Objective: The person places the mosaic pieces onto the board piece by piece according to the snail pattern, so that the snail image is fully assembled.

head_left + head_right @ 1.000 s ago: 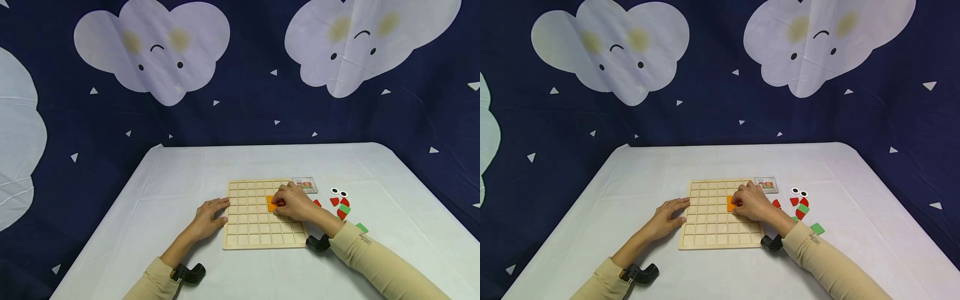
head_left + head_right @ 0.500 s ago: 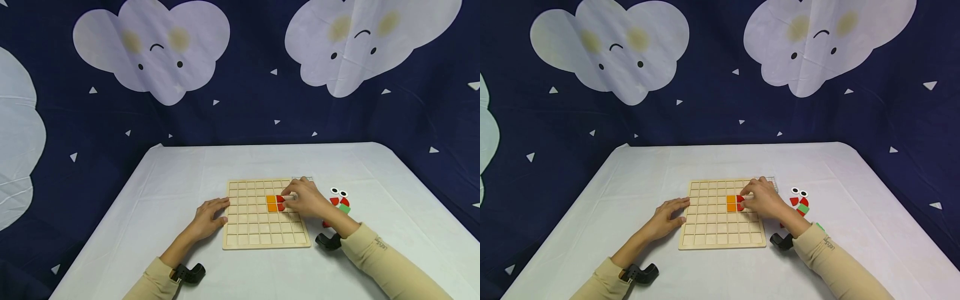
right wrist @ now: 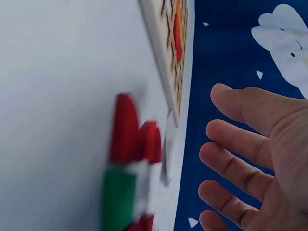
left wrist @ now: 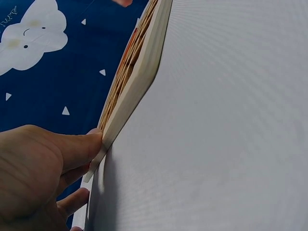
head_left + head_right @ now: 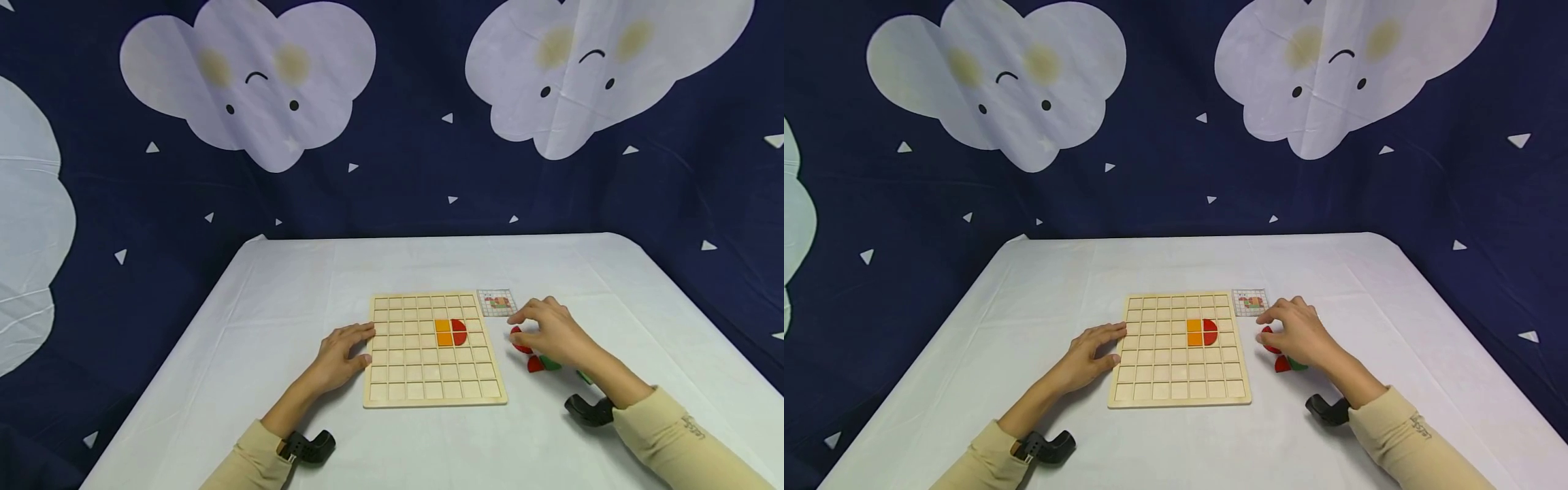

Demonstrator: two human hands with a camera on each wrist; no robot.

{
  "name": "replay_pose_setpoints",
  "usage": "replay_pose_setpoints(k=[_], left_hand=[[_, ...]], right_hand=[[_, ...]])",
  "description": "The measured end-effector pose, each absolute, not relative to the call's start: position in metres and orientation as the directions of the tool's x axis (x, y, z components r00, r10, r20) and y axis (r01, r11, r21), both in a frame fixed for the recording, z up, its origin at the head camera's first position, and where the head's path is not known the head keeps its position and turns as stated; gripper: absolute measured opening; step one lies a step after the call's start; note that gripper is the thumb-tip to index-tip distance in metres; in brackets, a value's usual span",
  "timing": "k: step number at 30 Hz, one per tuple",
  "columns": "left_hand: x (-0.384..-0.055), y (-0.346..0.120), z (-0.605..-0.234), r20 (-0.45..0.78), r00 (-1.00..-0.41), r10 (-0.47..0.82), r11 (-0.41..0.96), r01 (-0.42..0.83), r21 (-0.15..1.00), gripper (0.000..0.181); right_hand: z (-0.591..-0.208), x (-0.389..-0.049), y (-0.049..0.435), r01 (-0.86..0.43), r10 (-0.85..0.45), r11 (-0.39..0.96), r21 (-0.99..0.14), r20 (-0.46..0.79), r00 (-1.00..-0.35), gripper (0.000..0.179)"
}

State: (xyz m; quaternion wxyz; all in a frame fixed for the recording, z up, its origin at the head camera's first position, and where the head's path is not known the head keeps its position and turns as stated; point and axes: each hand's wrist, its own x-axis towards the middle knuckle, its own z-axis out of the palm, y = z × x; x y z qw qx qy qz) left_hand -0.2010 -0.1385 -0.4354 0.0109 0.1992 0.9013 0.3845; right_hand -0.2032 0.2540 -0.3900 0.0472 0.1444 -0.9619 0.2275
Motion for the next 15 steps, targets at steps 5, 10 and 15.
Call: replay_pose_setpoints(k=[5,10,15], left_hand=[[-0.202,-0.138,-0.437,0.134,-0.921,0.365,0.627,0.349,0.697,0.047],[-0.202,-0.138,-0.437,0.135,-0.924,0.358,0.631,0.346,0.694,0.047],[-0.202,-0.138,-0.436,0.136,-0.923,0.359,0.633,0.348,0.692,0.047]], right_hand=[[-0.397,-0.188,0.269,-0.303,-0.265,0.860,-0.411,0.148,-0.953,0.020],[-0.403,-0.177,0.278,-0.346,-0.295,0.875,-0.339,0.192,-0.936,0.024],[-0.407,-0.172,0.283,-0.357,-0.311,0.881,-0.312,0.188,-0.932,0.026]])
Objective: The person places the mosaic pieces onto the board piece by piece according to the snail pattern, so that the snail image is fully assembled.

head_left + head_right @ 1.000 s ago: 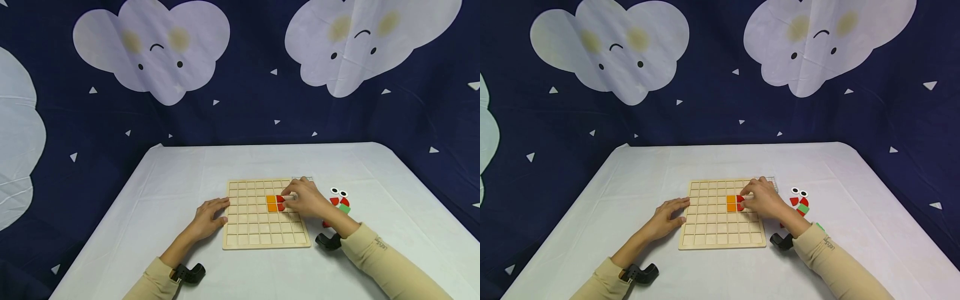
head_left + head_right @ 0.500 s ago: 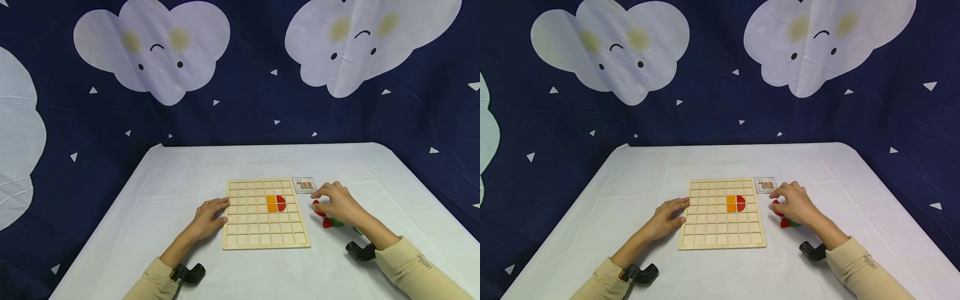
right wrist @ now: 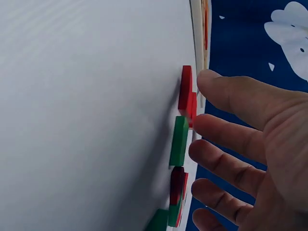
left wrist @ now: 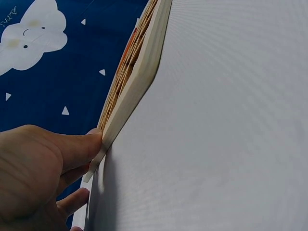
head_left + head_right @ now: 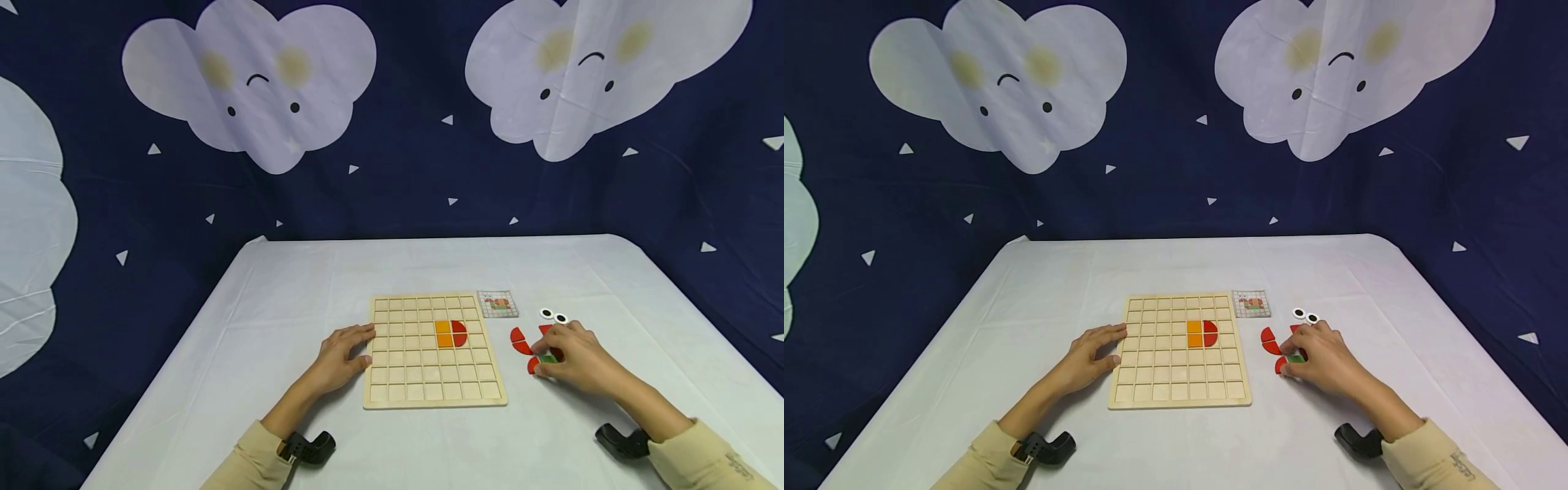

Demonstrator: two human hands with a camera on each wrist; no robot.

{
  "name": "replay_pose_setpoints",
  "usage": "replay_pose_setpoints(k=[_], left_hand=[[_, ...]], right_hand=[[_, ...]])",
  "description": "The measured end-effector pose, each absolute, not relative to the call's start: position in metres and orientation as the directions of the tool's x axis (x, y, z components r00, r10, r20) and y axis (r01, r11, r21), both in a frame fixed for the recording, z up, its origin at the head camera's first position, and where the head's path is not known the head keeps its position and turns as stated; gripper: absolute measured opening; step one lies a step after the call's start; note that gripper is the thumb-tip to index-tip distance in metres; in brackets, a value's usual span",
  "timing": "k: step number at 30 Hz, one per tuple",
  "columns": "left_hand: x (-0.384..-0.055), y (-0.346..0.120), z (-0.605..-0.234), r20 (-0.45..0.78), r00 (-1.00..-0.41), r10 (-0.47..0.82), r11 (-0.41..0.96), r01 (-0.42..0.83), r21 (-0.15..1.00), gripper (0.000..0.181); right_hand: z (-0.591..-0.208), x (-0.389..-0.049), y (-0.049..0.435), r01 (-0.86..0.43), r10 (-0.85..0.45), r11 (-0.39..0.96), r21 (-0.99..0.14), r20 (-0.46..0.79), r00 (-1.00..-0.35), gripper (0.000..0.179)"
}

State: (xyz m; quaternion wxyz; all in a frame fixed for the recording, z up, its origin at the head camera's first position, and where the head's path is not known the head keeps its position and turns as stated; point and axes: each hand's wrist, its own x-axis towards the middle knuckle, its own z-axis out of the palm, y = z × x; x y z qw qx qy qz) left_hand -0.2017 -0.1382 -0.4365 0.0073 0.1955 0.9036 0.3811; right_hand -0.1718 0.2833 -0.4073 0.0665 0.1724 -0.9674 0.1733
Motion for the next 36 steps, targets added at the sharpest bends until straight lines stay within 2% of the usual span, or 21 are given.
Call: replay_pose_setpoints(k=[13,28,36], left_hand=[[-0.201,-0.138,-0.436,0.136,-0.922,0.361,0.632,0.349,0.692,0.048],[-0.201,-0.139,-0.435,0.135,-0.919,0.372,0.640,0.358,0.680,0.047],[-0.201,-0.139,-0.434,0.137,-0.916,0.376,0.640,0.364,0.677,0.047]], right_hand=[[-0.414,-0.171,0.286,-0.376,-0.333,0.881,-0.289,0.186,-0.924,0.024],[-0.417,-0.164,0.288,-0.433,-0.372,0.858,-0.277,0.247,-0.895,0.022],[-0.411,-0.172,0.277,-0.454,-0.378,0.843,-0.289,0.282,-0.882,0.020]])
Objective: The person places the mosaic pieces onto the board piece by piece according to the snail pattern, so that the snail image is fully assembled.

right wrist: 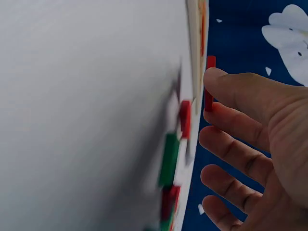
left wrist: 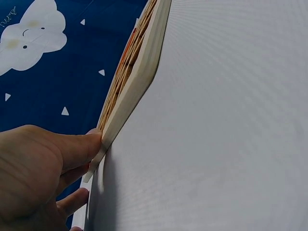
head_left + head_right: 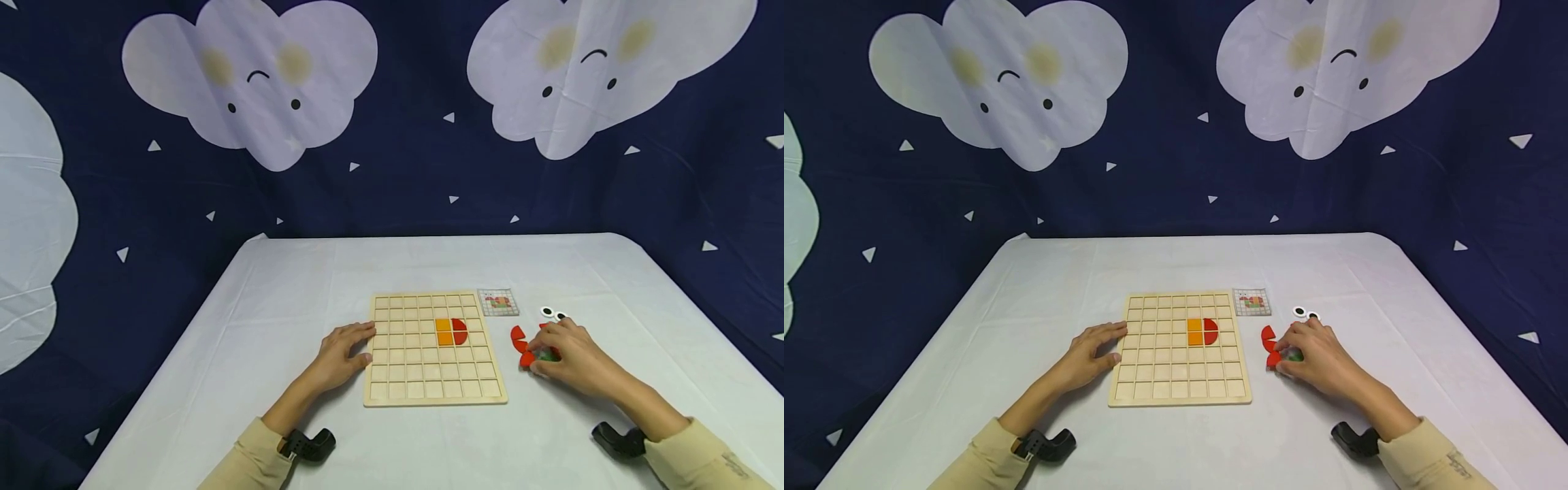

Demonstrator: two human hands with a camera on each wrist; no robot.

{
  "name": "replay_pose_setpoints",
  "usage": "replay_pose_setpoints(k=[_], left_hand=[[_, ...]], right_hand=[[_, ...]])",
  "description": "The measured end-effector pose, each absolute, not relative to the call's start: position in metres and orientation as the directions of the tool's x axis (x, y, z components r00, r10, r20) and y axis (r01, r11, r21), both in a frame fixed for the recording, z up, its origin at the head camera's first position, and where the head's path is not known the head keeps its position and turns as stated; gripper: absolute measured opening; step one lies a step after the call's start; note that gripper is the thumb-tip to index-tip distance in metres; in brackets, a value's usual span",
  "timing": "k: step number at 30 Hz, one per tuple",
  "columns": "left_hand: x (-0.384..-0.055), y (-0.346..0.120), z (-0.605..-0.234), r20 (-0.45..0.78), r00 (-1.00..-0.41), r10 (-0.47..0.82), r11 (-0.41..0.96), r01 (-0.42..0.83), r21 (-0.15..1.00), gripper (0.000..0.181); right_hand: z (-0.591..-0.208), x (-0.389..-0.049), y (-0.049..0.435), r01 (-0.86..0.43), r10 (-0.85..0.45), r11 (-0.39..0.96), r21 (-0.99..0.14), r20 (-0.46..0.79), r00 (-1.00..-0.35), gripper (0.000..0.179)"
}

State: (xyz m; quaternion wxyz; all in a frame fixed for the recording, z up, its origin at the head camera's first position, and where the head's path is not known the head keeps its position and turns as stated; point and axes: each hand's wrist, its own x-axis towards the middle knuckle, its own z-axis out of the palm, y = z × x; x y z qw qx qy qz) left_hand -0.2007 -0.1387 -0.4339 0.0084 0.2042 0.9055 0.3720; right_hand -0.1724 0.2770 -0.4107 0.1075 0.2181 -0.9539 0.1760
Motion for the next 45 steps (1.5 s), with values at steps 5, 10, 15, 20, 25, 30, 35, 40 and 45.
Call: replay_pose_setpoints(k=[5,10,15,20,25,30,35,40,45], left_hand=[[-0.201,-0.139,-0.434,0.137,-0.915,0.379,0.636,0.364,0.681,0.048],[-0.200,-0.138,-0.434,0.138,-0.912,0.386,0.633,0.371,0.679,0.047],[-0.201,-0.138,-0.434,0.137,-0.911,0.388,0.634,0.372,0.678,0.048],[-0.201,-0.138,-0.434,0.141,-0.911,0.387,0.631,0.374,0.680,0.048],[-0.201,-0.138,-0.434,0.142,-0.912,0.385,0.631,0.372,0.680,0.048],[-0.201,-0.137,-0.434,0.141,-0.914,0.380,0.633,0.368,0.681,0.047],[-0.201,-0.137,-0.434,0.136,-0.915,0.380,0.628,0.363,0.688,0.047],[-0.200,-0.138,-0.434,0.137,-0.915,0.378,0.625,0.362,0.692,0.047],[-0.201,-0.139,-0.435,0.139,-0.916,0.377,0.627,0.363,0.689,0.047]], right_hand=[[-0.404,-0.184,0.257,-0.471,-0.392,0.825,-0.312,0.284,-0.875,0.019],[-0.399,-0.198,0.230,-0.474,-0.398,0.814,-0.335,0.273,-0.876,0.018],[-0.395,-0.210,0.204,-0.472,-0.399,0.799,-0.372,0.260,-0.879,0.018],[-0.394,-0.223,0.183,-0.458,-0.391,0.798,-0.391,0.242,-0.888,0.019],[-0.393,-0.234,0.165,-0.434,-0.374,0.809,-0.396,0.222,-0.900,0.021],[-0.395,-0.242,0.152,-0.432,-0.387,0.813,-0.390,0.192,-0.902,0.021],[-0.398,-0.248,0.142,-0.428,-0.396,0.823,-0.373,0.162,-0.904,0.019],[-0.401,-0.253,0.136,-0.434,-0.408,0.839,-0.330,0.149,-0.901,0.020],[-0.403,-0.255,0.134,-0.440,-0.416,0.841,-0.313,0.146,-0.898,0.021]])
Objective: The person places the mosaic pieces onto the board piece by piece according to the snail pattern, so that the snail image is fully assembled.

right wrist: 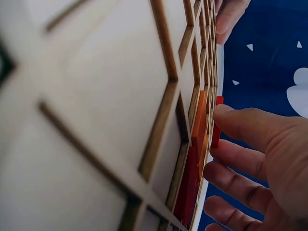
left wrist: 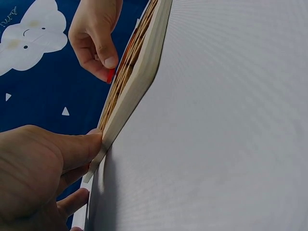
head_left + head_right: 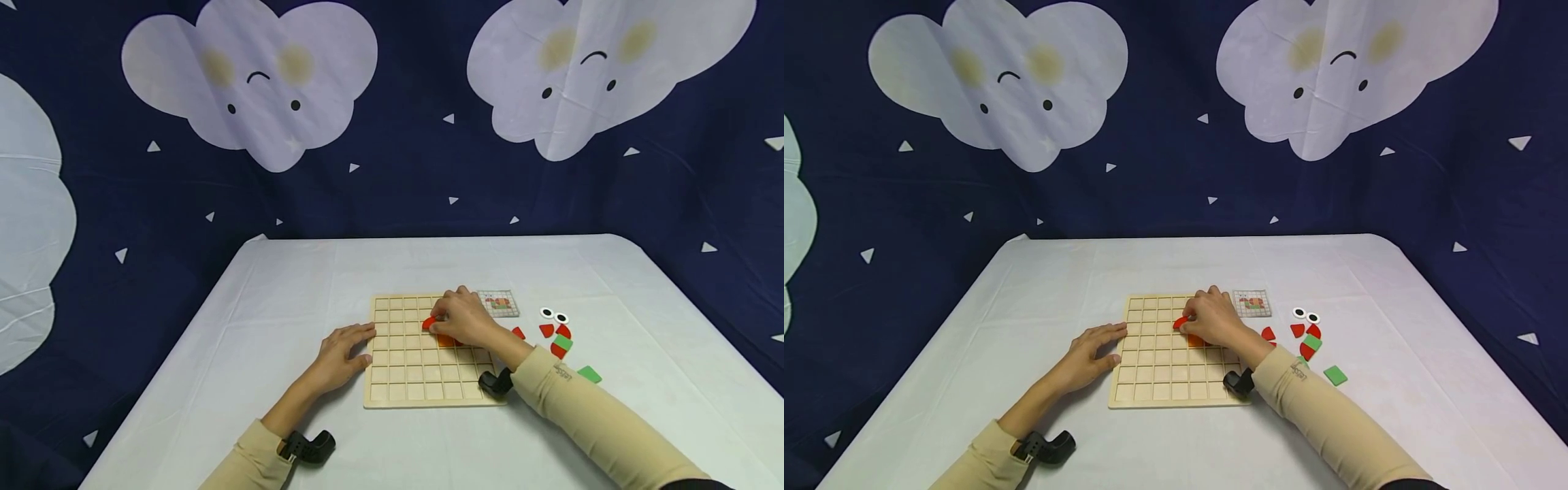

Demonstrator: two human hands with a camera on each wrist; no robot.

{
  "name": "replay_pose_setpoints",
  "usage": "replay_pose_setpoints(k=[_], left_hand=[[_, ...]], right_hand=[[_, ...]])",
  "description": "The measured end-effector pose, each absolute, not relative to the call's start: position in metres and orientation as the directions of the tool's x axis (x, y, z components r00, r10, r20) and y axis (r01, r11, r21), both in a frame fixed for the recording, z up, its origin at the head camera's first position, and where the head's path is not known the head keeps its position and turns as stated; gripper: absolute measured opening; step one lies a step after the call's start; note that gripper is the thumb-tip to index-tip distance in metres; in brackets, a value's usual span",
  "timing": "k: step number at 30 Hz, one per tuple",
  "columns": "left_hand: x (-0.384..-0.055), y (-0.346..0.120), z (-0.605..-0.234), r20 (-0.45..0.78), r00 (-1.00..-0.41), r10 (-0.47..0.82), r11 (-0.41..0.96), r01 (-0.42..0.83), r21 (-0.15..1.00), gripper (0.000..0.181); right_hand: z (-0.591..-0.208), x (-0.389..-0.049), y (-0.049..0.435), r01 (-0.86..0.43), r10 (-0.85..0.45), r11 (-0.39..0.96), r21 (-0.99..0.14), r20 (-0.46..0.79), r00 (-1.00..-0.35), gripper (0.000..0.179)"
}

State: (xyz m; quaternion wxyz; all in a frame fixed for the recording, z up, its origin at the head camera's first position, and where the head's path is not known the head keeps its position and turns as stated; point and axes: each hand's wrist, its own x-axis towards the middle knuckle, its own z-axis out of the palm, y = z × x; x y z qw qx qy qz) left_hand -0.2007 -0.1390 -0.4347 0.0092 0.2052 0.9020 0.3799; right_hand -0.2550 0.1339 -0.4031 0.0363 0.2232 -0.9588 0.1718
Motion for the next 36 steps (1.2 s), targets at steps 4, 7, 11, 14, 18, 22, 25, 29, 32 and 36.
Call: replay_pose_setpoints(k=[4,7,11,14,18,22,25,29,32,36], left_hand=[[-0.200,-0.140,-0.436,0.141,-0.916,0.376,0.628,0.364,0.688,0.047],[-0.200,-0.140,-0.436,0.141,-0.916,0.376,0.629,0.364,0.687,0.047],[-0.200,-0.140,-0.436,0.139,-0.917,0.375,0.629,0.362,0.688,0.047],[-0.200,-0.140,-0.436,0.136,-0.918,0.373,0.630,0.358,0.689,0.048],[-0.200,-0.140,-0.436,0.135,-0.919,0.370,0.631,0.355,0.690,0.048],[-0.200,-0.139,-0.436,0.137,-0.921,0.365,0.628,0.352,0.695,0.048],[-0.200,-0.139,-0.435,0.137,-0.921,0.364,0.625,0.351,0.697,0.048],[-0.200,-0.139,-0.435,0.140,-0.920,0.367,0.624,0.355,0.696,0.048],[-0.200,-0.139,-0.434,0.142,-0.919,0.369,0.626,0.358,0.693,0.048],[-0.200,-0.139,-0.434,0.142,-0.917,0.373,0.627,0.363,0.689,0.048]], right_hand=[[-0.404,-0.255,0.133,-0.464,-0.436,0.833,-0.303,0.158,-0.886,0.020],[-0.405,-0.255,0.132,-0.471,-0.443,0.832,-0.295,0.160,-0.882,0.020],[-0.406,-0.255,0.131,-0.480,-0.452,0.831,-0.281,0.162,-0.877,0.020],[-0.408,-0.255,0.132,-0.493,-0.463,0.825,-0.277,0.169,-0.870,0.021],[-0.408,-0.255,0.132,-0.497,-0.467,0.821,-0.281,0.170,-0.868,0.022],[-0.407,-0.254,0.134,-0.496,-0.462,0.818,-0.291,0.180,-0.868,0.023],[-0.405,-0.251,0.137,-0.489,-0.452,0.818,-0.302,0.188,-0.872,0.024],[-0.401,-0.245,0.148,-0.467,-0.424,0.826,-0.316,0.196,-0.884,0.024],[-0.398,-0.241,0.160,-0.449,-0.397,0.832,-0.327,0.215,-0.892,0.025],[-0.394,-0.235,0.181,-0.431,-0.365,0.838,-0.334,0.244,-0.898,0.026]])
